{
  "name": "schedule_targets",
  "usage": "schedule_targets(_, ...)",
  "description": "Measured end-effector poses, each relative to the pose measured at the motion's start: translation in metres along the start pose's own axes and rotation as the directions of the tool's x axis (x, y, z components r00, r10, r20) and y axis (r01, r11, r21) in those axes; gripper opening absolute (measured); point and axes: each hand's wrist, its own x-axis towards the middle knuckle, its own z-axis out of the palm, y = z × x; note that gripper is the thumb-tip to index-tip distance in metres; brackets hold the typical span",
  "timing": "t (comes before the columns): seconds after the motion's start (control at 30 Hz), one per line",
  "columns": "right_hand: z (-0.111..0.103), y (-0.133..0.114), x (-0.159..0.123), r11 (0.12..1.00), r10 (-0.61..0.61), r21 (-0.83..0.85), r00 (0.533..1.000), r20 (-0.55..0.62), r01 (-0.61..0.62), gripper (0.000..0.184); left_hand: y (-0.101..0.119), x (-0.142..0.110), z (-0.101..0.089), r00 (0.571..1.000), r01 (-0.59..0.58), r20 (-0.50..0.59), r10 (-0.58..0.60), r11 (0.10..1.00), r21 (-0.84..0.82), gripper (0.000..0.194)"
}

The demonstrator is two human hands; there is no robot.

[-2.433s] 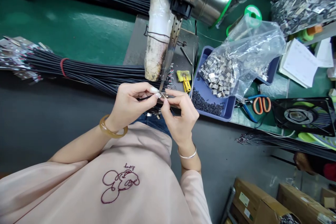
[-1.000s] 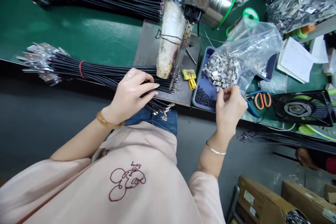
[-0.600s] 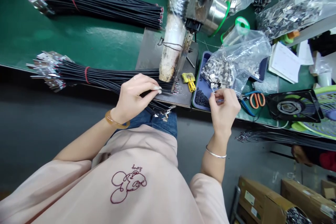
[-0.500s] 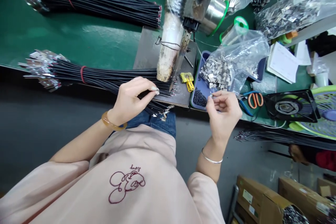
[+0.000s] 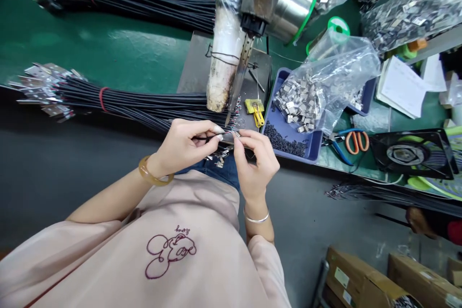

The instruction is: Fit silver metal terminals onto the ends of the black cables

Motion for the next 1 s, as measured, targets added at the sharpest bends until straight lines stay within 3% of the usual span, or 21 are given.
schedule_targets(0.13,0.006,0.004,-0.002,0.985,0.114,0.114,0.985,0.128,-0.129,0.006,0.003,-0.001,0.001,0.990,0.138,0.028,-0.136,0.987,-0.085,0.012)
schedule_targets(0.43,0.011,0.009,-0.001,0.926,0.224,0.262,0.953,0.202,-0.273,0.004,0.000,-0.002,-0.002,0.994,0.089,0.069,-0.083,0.992,-0.094,0.010)
schedule_targets(0.53,0.014,0.008,-0.005,0.956,0.174,0.207,0.971,0.163,-0.206,0.004,0.001,-0.004,-0.001,0.994,0.082,0.072,-0.079,0.996,-0.045,0.013)
schedule_targets(0.7,0.021,0.005,-0.014,0.995,-0.074,-0.069,0.997,-0.003,0.074,0.011,0.004,-0.006,0.002,0.986,0.164,0.048,-0.161,0.984,-0.069,0.013)
schedule_targets(0.83,0.015,0.006,-0.017,1.000,-0.018,0.008,0.999,-0.050,0.018,0.013,0.004,-0.004,0.000,0.967,0.254,0.080,-0.243,0.949,-0.185,0.013)
schedule_targets(1.0,0.010,0.000,-0.015,0.989,0.004,0.148,0.999,-0.054,0.004,0.010,0.004,-0.002,-0.002,0.956,0.287,0.133,-0.262,0.928,-0.236,0.016)
